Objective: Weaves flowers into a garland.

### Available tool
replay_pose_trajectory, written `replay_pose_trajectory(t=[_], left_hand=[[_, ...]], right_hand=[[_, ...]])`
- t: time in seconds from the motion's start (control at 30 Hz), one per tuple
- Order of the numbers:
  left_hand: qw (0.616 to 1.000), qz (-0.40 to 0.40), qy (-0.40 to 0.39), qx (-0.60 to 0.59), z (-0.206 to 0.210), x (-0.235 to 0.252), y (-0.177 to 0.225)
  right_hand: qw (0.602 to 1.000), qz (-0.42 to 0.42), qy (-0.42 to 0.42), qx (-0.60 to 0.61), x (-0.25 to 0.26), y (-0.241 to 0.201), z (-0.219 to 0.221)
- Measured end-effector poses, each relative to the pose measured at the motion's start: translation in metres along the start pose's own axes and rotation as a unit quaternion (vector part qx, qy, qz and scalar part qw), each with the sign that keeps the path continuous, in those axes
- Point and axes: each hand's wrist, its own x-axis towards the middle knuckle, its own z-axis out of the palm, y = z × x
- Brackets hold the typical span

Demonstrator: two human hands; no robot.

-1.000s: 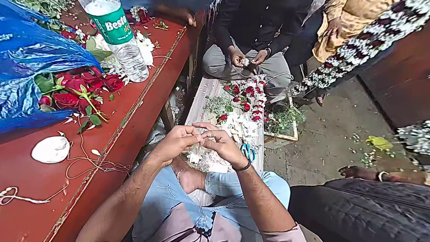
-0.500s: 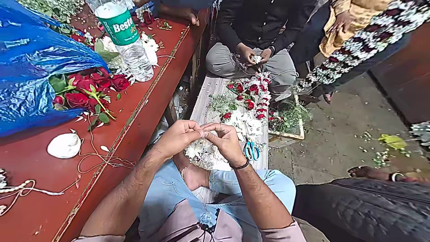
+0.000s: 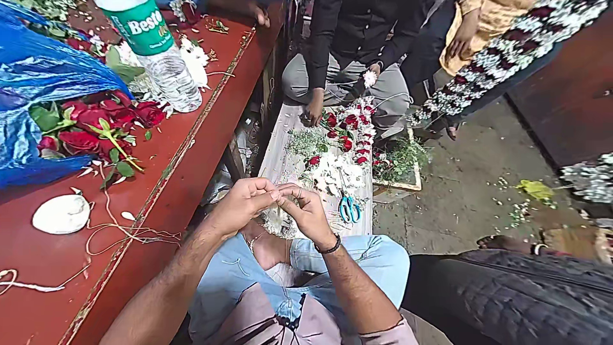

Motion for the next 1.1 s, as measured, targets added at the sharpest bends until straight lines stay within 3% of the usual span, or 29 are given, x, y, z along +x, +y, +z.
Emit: replay_pose_trajectory(t=[0.07, 0.13, 0.2, 0.27, 0.33, 0.43, 0.5, 0.57, 0.67, 0.8, 0.87, 0.97, 1.1], left_hand=[[1.000, 0.011, 0.006, -0.011, 0.001, -0.012, -0.007], [0.999, 0.037, 0.011, -0.012, 0.004, -0.024, -0.011], [0.997, 0.073, 0.005, -0.022, 0.007, -0.034, -0.014], [0.994, 0.105, -0.008, -0.027, 0.008, -0.042, -0.018], [0.992, 0.119, -0.017, -0.031, 0.008, -0.050, -0.022], [0.991, 0.107, -0.037, -0.072, 0.007, -0.059, -0.027], [0.989, 0.095, -0.049, -0.100, 0.004, -0.064, -0.029], [0.989, 0.096, -0.044, -0.102, 0.000, -0.069, -0.030], [0.989, 0.102, -0.030, -0.098, -0.004, -0.072, -0.032], [0.990, 0.104, -0.031, -0.092, -0.006, -0.068, -0.036], [0.991, 0.101, -0.034, -0.085, -0.002, -0.067, -0.035], [0.988, 0.125, -0.042, -0.077, 0.002, -0.064, -0.030], [0.985, 0.158, -0.028, -0.070, 0.003, -0.073, -0.030]], right_hand=[[0.998, 0.012, 0.035, 0.057, -0.010, 0.018, -0.007], [0.986, 0.053, 0.137, 0.075, -0.017, 0.053, -0.024], [0.958, 0.130, 0.256, 0.018, -0.020, 0.104, -0.050], [0.915, 0.223, 0.323, -0.094, -0.019, 0.154, -0.082], [0.862, 0.309, 0.325, -0.238, -0.013, 0.186, -0.108], [0.759, 0.419, 0.243, -0.434, 0.004, 0.203, -0.125], [0.699, 0.432, 0.206, -0.530, 0.016, 0.212, -0.124], [0.673, 0.421, 0.188, -0.579, 0.020, 0.220, -0.123], [0.700, 0.428, 0.188, -0.540, 0.021, 0.221, -0.124], [0.856, 0.303, 0.288, -0.306, 0.026, 0.189, -0.124], [0.909, 0.224, 0.295, -0.190, 0.036, 0.157, -0.122], [0.931, 0.143, 0.299, -0.152, 0.088, 0.118, -0.140], [0.944, 0.141, 0.262, -0.138, 0.126, 0.069, -0.157]])
